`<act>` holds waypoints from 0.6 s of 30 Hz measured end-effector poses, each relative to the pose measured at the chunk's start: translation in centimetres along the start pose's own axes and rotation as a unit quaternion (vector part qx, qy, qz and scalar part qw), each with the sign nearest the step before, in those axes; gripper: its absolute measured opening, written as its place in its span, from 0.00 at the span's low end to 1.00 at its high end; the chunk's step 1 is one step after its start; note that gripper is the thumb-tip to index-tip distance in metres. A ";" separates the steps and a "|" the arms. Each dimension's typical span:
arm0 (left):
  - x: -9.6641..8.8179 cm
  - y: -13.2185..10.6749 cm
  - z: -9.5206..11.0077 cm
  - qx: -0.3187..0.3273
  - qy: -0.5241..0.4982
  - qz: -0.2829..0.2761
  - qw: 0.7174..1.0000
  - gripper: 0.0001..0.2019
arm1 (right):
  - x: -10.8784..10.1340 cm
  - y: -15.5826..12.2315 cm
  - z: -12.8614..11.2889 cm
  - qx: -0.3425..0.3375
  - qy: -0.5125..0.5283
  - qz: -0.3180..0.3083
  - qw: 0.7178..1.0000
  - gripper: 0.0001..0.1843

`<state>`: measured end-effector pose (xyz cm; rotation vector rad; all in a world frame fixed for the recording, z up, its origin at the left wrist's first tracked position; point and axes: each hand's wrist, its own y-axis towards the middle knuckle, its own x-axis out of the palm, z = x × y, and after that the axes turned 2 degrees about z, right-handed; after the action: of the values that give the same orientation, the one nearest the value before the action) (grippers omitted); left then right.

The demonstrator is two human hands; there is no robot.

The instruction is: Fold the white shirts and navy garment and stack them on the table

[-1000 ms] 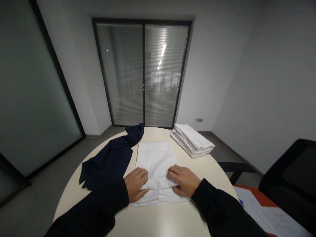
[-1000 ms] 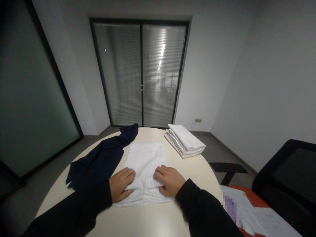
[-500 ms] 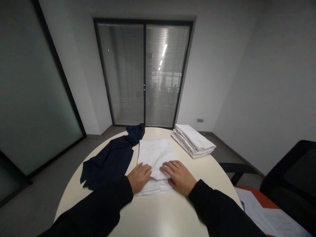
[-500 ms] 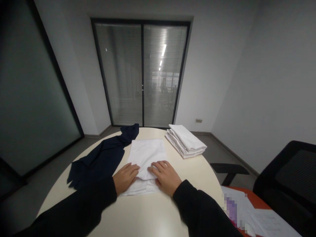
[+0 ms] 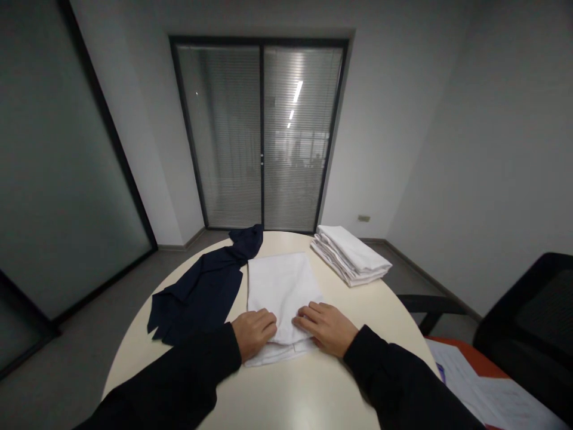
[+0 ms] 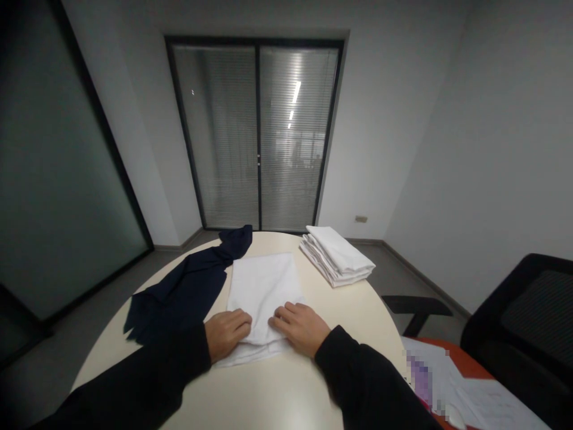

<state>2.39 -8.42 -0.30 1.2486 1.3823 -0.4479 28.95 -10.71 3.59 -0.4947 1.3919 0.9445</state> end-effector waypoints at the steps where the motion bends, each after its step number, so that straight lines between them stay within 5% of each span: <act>1: -0.2 0.1 0.0 0.001 0.005 -0.018 1.000 0.06 | -0.1 -0.1 0.0 -0.001 0.011 0.002 1.000 0.24; 4: -1.7 0.5 0.3 -0.011 -0.022 -0.086 0.996 0.03 | -0.3 -0.4 -0.2 0.003 0.048 0.014 0.999 0.26; 8: -4.4 1.0 1.5 -0.045 -0.070 -0.145 0.986 0.18 | 0.0 -0.4 -0.6 0.003 0.065 0.021 0.998 0.22; 18: -5.5 1.9 3.2 -0.061 -0.037 -0.153 0.986 0.05 | -0.4 -0.1 -1.0 0.023 0.137 -0.009 0.990 0.20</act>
<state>4.26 -12.62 4.45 0.9139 1.5196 -0.6050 28.48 -11.70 3.77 -0.6179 1.6498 0.8494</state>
